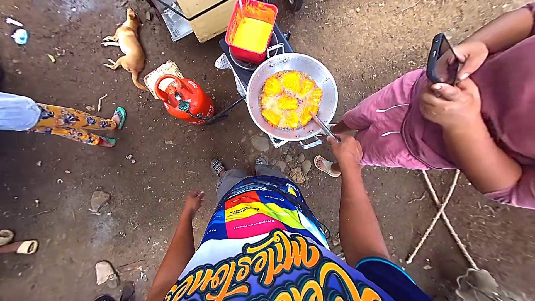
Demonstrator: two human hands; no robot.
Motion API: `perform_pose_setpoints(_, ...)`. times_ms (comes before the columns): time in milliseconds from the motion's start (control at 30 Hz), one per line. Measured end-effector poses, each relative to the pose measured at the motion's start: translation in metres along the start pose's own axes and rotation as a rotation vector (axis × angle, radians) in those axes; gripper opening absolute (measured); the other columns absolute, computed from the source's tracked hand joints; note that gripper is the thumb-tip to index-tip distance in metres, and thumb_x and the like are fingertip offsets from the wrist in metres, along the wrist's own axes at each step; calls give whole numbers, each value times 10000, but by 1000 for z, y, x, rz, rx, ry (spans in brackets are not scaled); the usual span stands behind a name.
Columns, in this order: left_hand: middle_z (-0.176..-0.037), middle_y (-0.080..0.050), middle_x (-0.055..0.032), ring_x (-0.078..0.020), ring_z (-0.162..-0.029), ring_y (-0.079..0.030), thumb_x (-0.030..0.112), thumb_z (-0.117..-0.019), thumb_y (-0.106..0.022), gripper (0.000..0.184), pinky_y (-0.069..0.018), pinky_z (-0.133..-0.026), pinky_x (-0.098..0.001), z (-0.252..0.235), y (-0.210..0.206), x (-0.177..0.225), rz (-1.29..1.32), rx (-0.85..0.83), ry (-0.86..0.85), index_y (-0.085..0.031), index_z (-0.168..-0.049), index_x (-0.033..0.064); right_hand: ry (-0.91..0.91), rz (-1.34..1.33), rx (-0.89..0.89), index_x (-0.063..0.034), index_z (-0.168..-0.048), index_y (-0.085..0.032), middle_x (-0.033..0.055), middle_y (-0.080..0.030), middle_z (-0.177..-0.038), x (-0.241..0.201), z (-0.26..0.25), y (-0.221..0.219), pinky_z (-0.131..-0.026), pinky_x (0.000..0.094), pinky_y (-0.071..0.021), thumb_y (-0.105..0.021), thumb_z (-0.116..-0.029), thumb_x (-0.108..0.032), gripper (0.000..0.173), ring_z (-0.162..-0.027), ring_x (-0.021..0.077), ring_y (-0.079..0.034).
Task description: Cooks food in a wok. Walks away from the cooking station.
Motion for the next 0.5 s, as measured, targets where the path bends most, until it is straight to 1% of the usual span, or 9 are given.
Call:
perform_pose_setpoints(133,-1281,-654,-208,-269,-1085,-680,218,-1093,-523,367,-547,-942,-436,2,-4,-1,-15,-18,26,-554,-1382,-6,-13,-20,0,-136,-1239,-740,250,-707,-1176,2,0,1,-937,718,-463,-614,-1013,-468,421,-1143,483,-643)
perform_pose_setpoints(200,-1264,-659,-206,-268,-1057,-682,217,-1096,-516,364,-551,-914,-435,-1,-3,-1,-1,-11,33,-550,-1385,-2,-28,-23,13,-148,-1244,-738,245,-710,-1173,1,-1,2,-939,719,-460,-609,-1012,-483,427,-1140,480,-644)
perform_pose_setpoints(267,-1255,-666,-194,-263,-1040,-686,227,-1099,-507,373,-555,-899,-435,-4,-1,1,11,-6,40,-544,-1400,11,-22,-17,29,-132,-1237,-734,249,-709,-1162,-2,-2,3,-936,718,-463,-604,-1014,-481,434,-1134,479,-646)
perform_pose_setpoints(400,-1219,-675,-167,-233,-983,-680,254,-1099,-504,370,-555,-857,-419,-11,2,3,25,6,26,-550,-1382,19,-29,6,29,-126,-1211,-745,250,-711,-1155,-5,-3,4,-928,711,-470,-613,-1011,-467,416,-1131,472,-650)
perform_pose_setpoints(433,-1220,-673,-167,-232,-980,-680,256,-1099,-504,373,-555,-854,-418,-12,2,5,25,8,18,-549,-1384,19,-29,13,29,-130,-1208,-748,246,-713,-1154,-6,-4,4,-928,707,-473,-613,-1011,-463,410,-1131,467,-652)
perform_pose_setpoints(500,-1255,-670,-172,-250,-1026,-686,265,-1097,-510,383,-555,-888,-434,-13,2,9,21,4,15,-550,-1395,28,-30,39,31,-137,-1195,-754,232,-720,-1147,-7,-5,5,-924,699,-478,-613,-1012,-452,391,-1127,456,-657)
Point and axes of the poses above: each hand's wrist, its own z-axis away from the middle knuckle, its own y-axis out of the back of the hand, x = y × z, the point moved 2 cm from there along -z, towards the middle knuckle
